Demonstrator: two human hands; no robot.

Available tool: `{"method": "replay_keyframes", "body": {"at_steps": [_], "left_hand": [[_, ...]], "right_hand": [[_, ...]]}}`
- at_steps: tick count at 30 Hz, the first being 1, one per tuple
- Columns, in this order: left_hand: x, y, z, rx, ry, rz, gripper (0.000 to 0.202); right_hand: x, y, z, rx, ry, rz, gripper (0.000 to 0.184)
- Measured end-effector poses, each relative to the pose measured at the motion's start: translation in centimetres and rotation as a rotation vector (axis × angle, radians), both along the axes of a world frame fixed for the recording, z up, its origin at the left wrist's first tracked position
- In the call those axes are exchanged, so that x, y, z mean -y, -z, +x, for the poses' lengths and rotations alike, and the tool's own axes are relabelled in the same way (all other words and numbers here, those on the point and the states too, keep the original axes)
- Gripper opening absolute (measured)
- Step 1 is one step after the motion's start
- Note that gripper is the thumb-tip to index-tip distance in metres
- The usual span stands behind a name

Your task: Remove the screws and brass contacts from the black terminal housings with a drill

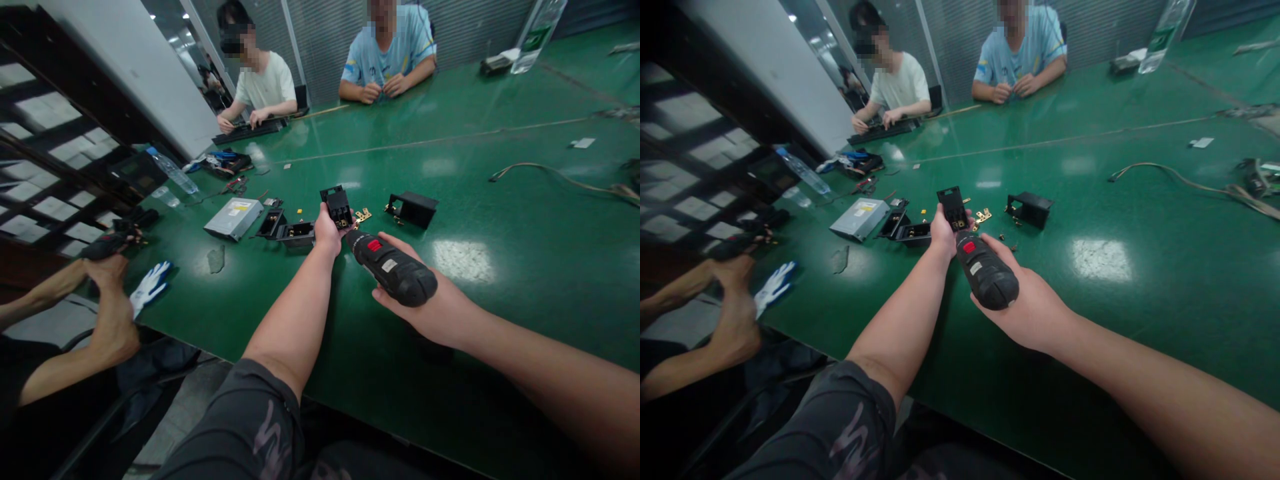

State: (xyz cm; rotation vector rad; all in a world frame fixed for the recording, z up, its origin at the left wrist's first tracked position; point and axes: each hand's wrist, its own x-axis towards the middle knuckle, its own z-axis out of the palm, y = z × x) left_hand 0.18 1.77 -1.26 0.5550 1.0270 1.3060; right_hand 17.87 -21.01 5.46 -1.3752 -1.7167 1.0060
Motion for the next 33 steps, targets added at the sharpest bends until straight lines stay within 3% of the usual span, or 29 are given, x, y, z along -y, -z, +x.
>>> {"method": "replay_keyframes", "body": {"at_steps": [33], "left_hand": [[0.21, -0.29, 0.11, -0.019, -0.001, -0.013, 0.069]], "right_hand": [[0.02, -0.08, -0.03, -0.010, 0.000, 0.009, 0.104]]}}
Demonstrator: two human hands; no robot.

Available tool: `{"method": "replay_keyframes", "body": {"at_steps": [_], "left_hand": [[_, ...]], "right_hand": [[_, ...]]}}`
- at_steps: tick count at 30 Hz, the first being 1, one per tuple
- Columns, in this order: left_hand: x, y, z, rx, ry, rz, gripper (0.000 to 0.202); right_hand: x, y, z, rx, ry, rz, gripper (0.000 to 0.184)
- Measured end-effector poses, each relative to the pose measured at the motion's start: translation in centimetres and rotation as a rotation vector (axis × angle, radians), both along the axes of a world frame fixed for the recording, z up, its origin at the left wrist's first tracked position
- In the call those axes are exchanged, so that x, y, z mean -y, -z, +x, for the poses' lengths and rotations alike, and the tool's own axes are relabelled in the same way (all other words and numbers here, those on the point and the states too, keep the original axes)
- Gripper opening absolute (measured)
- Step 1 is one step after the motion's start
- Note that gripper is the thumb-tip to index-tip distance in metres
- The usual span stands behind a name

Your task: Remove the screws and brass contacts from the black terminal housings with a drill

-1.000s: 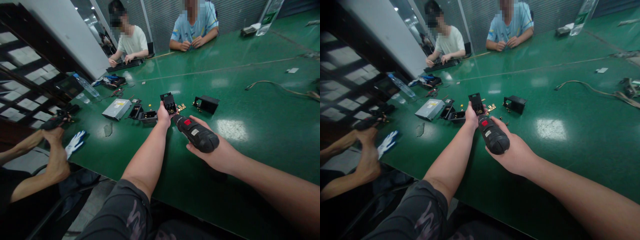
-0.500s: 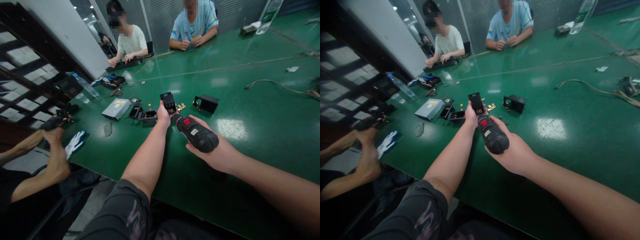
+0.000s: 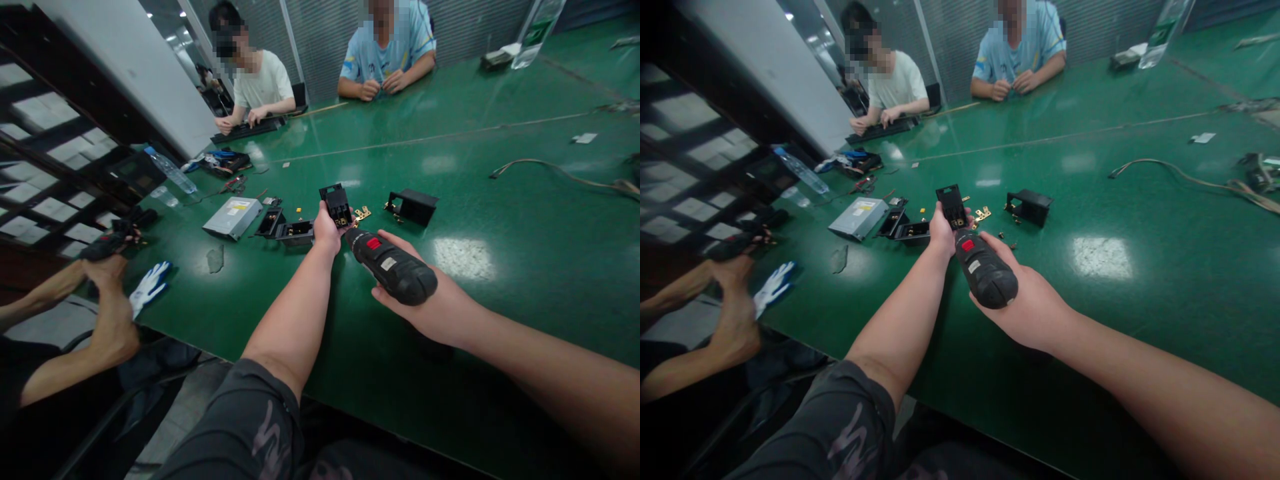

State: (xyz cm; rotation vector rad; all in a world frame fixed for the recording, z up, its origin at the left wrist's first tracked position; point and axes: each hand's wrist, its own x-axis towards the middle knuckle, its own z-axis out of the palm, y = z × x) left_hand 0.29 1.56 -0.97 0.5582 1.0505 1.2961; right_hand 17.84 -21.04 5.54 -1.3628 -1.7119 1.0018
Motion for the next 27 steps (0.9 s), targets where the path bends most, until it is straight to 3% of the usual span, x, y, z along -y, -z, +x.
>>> {"method": "replay_keyframes", "body": {"at_steps": [27], "left_hand": [[-0.31, -0.04, 0.04, 0.032, -0.009, -0.015, 0.069]], "right_hand": [[-0.13, 0.11, -0.04, 0.008, 0.005, 0.007, 0.105]]}}
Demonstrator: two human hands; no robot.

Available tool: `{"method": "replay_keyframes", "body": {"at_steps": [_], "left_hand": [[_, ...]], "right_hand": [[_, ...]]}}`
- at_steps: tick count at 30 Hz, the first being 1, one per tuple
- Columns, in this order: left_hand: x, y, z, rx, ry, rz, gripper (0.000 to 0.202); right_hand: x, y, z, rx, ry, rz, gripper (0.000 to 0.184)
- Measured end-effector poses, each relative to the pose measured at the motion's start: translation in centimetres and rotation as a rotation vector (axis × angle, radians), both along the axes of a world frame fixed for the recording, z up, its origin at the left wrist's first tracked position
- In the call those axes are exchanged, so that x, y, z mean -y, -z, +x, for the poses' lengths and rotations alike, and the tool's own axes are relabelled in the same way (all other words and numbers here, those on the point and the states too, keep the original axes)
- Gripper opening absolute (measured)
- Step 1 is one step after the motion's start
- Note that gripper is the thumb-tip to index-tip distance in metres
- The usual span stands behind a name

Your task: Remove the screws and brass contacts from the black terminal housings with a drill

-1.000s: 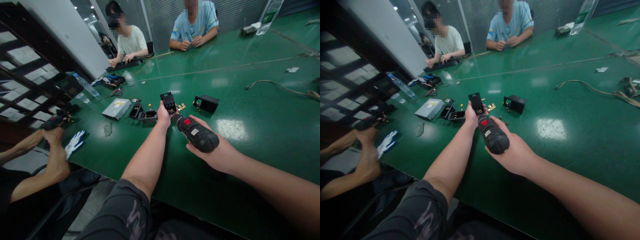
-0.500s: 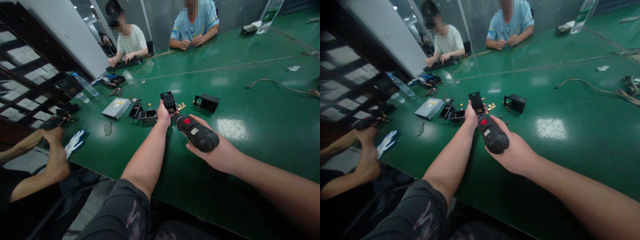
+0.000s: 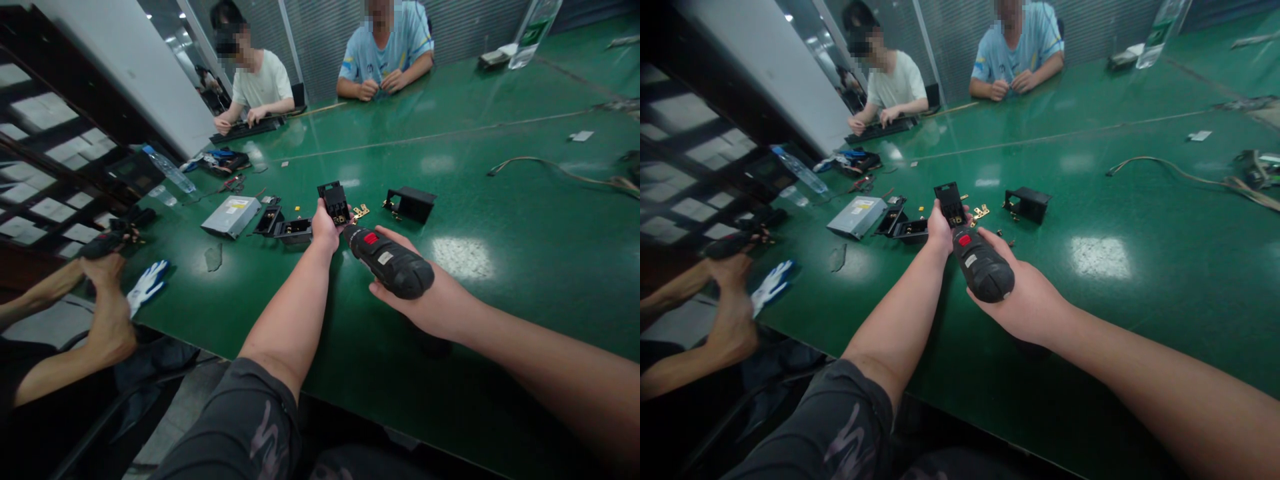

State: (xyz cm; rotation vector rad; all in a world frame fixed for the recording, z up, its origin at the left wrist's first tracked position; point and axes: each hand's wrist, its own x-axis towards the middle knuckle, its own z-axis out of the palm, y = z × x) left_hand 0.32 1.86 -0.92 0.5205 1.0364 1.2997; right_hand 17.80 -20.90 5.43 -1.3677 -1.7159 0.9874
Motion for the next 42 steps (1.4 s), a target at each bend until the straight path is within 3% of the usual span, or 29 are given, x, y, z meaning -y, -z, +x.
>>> {"method": "replay_keyframes", "body": {"at_steps": [27, 42], "left_hand": [[0.22, -0.02, -0.05, -0.021, 0.012, 0.025, 0.066], [0.25, 0.08, -0.10, -0.013, 0.033, 0.023, 0.070]], "right_hand": [[0.06, 0.60, 0.11, -0.035, -0.008, 0.011, 0.104], [0.16, -0.19, -0.07, 0.011, -0.010, -0.040, 0.107]]}}
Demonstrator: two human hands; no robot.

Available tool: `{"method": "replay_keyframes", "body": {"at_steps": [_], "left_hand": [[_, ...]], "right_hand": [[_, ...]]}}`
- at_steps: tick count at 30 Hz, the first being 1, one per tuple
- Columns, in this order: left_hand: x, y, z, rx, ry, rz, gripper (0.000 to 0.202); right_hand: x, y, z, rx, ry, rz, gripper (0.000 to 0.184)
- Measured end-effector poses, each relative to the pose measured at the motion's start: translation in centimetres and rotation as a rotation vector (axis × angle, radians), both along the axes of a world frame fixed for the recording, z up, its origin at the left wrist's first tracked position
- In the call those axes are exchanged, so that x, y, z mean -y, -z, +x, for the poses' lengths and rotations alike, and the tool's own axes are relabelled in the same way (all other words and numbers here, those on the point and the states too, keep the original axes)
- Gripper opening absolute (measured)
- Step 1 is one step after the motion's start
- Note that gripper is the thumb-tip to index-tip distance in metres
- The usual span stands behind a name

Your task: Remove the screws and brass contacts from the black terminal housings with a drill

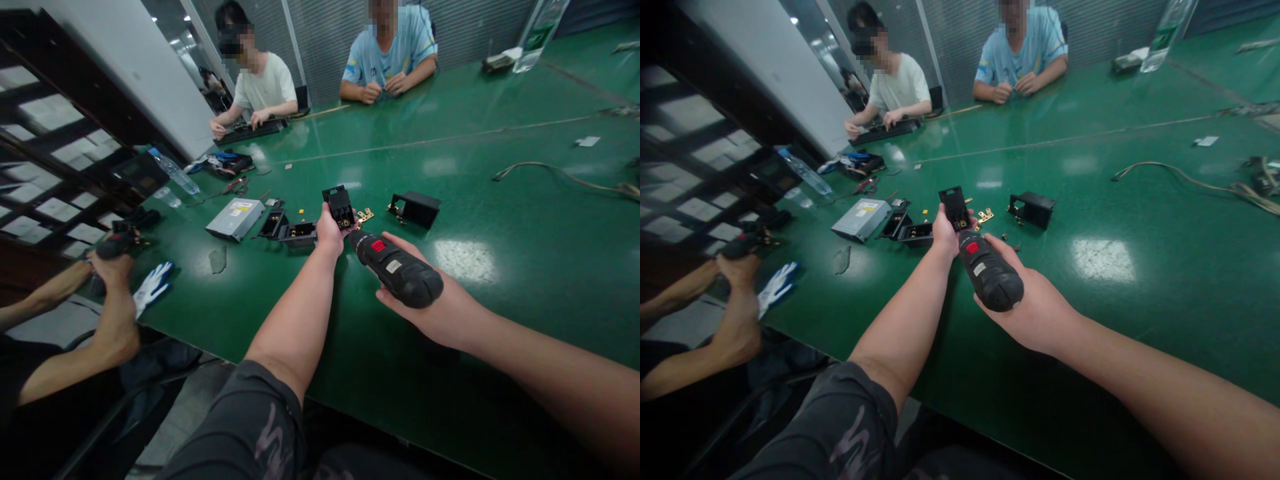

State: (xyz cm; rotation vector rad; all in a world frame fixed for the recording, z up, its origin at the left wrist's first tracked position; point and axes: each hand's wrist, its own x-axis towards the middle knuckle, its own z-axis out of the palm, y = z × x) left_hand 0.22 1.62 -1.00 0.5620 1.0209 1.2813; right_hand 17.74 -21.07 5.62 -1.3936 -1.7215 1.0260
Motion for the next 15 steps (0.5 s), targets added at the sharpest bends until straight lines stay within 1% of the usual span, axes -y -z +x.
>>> {"method": "replay_keyframes", "body": {"at_steps": [7, 15], "left_hand": [[0.09, -0.17, 0.08, 0.010, -0.007, -0.015, 0.068], [0.04, -0.20, -0.01, -0.036, -0.007, 0.008, 0.070]], "right_hand": [[0.02, 0.38, 0.07, -0.009, 0.008, 0.012, 0.105], [-0.02, -0.19, 0.01, -0.014, 0.001, 0.004, 0.106]]}}
